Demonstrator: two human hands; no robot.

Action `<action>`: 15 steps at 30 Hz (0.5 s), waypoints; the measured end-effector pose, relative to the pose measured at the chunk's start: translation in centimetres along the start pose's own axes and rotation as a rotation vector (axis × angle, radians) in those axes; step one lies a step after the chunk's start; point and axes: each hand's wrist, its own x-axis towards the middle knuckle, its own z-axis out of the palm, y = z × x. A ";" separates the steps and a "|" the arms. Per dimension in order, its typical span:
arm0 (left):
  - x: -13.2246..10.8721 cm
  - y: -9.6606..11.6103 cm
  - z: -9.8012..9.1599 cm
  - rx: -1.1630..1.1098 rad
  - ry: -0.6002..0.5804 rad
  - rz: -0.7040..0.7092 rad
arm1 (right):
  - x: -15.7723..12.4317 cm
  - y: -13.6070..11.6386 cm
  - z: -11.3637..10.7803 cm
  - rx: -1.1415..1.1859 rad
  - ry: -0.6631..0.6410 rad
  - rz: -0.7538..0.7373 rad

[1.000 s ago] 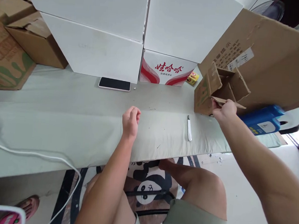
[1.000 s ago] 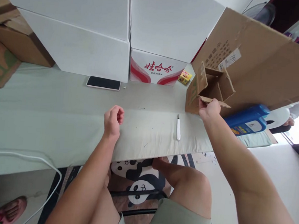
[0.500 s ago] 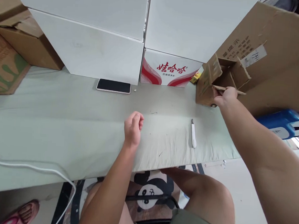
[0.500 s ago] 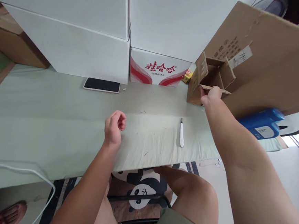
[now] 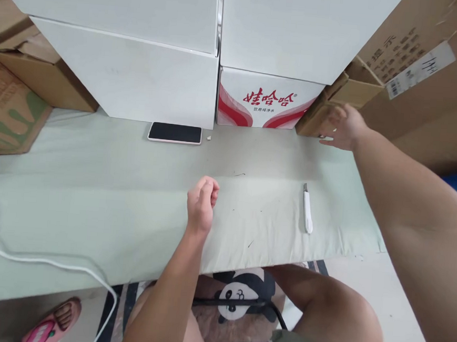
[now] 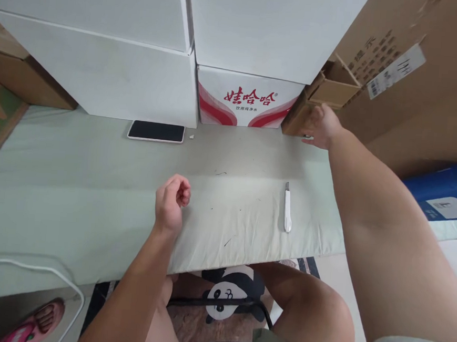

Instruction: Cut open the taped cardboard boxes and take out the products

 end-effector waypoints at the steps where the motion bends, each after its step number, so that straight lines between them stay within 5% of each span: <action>1: 0.1 0.0 0.1 0.001 0.002 0.006 | -0.5 -0.1 0.9 -0.013 -0.079 0.073; 7: -0.4 0.1 -0.2 -0.028 -0.051 0.031 | -6.3 -0.5 7.9 -0.138 -0.388 0.076; 11: -1.1 0.4 -1.9 -0.099 -0.047 0.039 | -10.3 -3.0 13.5 -0.243 -0.522 -0.187; 15: -1.9 1.3 -4.6 -0.199 0.016 0.051 | -14.1 -8.0 21.3 -0.367 -0.537 -0.511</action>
